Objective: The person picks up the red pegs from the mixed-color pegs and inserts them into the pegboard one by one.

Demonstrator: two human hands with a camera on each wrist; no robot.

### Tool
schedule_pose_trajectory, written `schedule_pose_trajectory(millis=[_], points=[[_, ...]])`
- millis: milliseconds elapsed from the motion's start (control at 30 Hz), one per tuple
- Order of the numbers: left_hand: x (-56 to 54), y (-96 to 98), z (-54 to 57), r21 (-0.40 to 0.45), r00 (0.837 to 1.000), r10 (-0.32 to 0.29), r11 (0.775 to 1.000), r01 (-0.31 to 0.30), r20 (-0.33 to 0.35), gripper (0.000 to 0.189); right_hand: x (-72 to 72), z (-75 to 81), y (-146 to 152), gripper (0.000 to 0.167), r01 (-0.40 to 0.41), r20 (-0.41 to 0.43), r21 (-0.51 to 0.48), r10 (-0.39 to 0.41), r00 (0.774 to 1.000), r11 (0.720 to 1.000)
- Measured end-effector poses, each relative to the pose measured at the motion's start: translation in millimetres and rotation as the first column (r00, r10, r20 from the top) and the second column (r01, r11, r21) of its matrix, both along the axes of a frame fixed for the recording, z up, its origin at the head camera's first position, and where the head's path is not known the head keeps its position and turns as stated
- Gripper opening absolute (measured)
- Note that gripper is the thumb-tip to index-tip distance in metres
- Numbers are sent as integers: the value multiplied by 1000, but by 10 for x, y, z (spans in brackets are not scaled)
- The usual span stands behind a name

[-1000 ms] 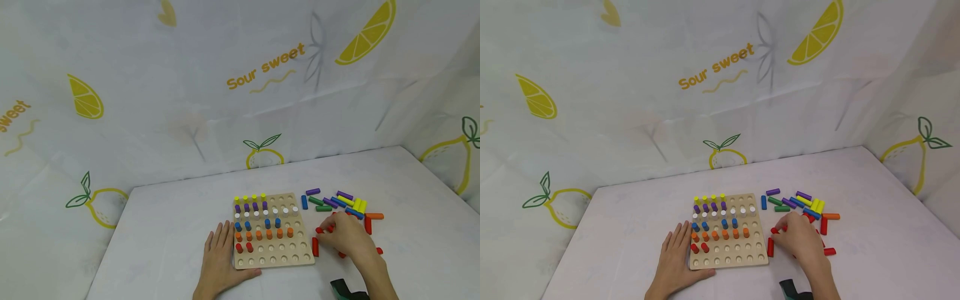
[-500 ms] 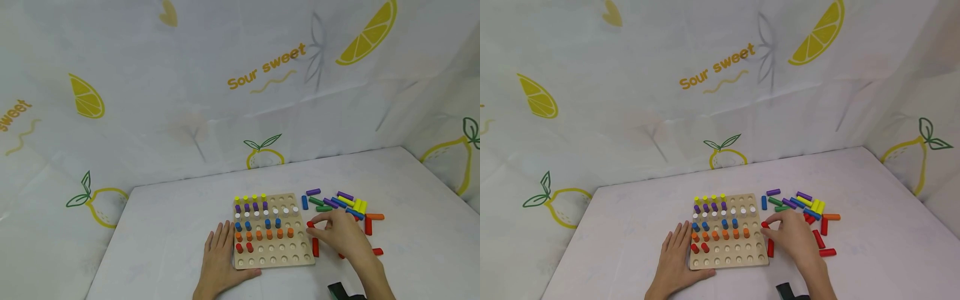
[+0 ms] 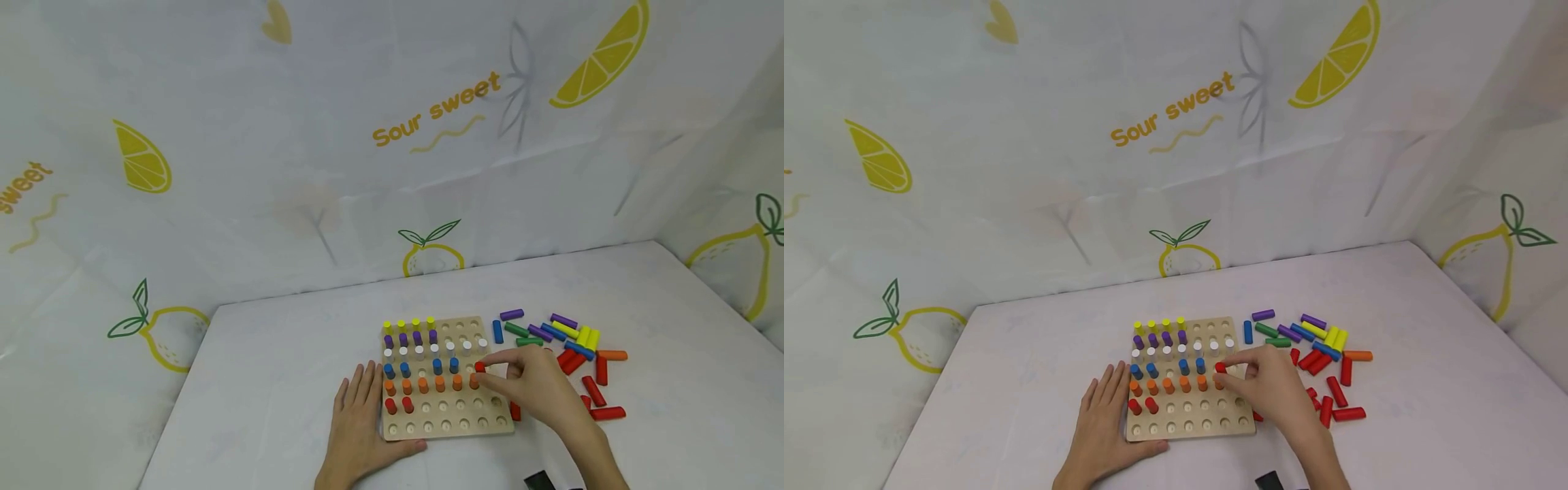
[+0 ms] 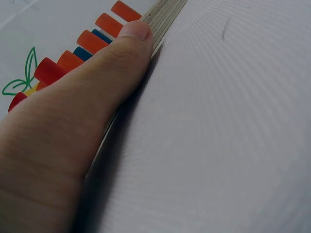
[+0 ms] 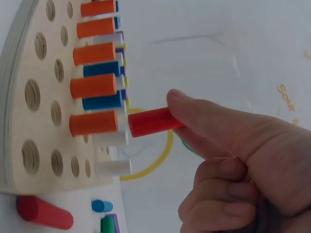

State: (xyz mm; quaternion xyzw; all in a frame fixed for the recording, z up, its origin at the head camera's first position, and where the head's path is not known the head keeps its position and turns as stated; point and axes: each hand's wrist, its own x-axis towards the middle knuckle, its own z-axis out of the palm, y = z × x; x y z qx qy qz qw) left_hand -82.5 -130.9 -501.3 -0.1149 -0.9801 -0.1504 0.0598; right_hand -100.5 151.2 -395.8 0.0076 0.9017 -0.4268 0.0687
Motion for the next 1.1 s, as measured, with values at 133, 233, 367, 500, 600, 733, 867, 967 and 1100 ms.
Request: schedule_pose_trajectory(millis=[133, 233, 367, 500, 600, 733, 867, 967, 1100], points=[[-3, 1, -3, -3, 1000, -1, 1000, 1, 1, 136, 6, -9, -85, 28, -33, -6, -57, 32, 999, 998], [-4, 0, 0, -5, 1000, -3, 1000, 3, -1, 136, 14, -21, -149, 25, -64, -21, -86, 62, 998, 994], [0, 0, 10, -5, 1000, -2, 1000, 2, 0, 136, 23, -36, -224, 26, -107, -36, -118, 103, 994, 987], [3, -2, 12, -3, 1000, 1, 1000, -1, 6, 135, 23, -73, -302, 26, -154, -40, -144, 150, 988, 977], [3, -6, 9, -7, 1000, 0, 1000, 0, 4, 136, 25, -117, -365, 24, -167, -34, -167, 163, 986, 972], [4, -11, 4, -11, 1000, -1, 1000, 1, -3, 136, 27, -188, -447, 26, -168, -40, -187, 164, 986, 968], [8, -11, 3, -12, 1000, -2, 1000, 1, -4, 136, 37, -270, -521, 26, -159, -49, -201, 152, 987, 967], [10, -9, 4, -8, 1000, -3, 1000, 3, -3, 136, 50, -326, -570, 25, -141, -46, -200, 135, 990, 970], [11, -8, 8, -6, 1000, -7, 1000, 7, -1, 136, 56, -376, -620, 22, -133, -45, -186, 127, 991, 973]])
